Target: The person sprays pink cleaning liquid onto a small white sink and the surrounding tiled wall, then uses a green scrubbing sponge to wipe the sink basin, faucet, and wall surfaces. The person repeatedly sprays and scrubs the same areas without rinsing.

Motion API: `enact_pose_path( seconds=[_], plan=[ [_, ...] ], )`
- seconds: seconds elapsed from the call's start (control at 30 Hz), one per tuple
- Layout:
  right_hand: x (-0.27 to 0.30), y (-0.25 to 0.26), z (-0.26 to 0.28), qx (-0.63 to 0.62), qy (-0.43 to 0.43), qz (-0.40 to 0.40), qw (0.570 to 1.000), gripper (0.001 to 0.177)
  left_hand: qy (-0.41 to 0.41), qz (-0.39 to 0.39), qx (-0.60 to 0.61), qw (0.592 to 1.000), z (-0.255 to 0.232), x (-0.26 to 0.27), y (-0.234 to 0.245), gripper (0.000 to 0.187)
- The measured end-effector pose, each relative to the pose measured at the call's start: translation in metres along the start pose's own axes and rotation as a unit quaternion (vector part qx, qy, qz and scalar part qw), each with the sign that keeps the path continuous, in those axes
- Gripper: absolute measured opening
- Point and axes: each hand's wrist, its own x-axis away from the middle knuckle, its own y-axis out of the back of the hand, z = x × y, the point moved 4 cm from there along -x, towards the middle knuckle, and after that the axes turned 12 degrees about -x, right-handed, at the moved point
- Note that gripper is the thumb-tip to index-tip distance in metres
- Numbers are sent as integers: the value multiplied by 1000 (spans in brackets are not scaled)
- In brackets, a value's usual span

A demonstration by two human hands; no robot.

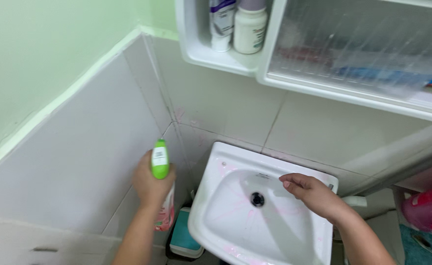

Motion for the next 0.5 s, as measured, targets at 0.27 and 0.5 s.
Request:
enact_pose_path(
  seconds=[0.27,0.5],
  plan=[
    [-1,17,-28,-21,8,0,1000,48,36,41,-35,998,-8,-15,0,30],
    [-29,27,-58,36,-30,-18,999,47,44,21,35,998,-4,-2,-9,41]
  ],
)
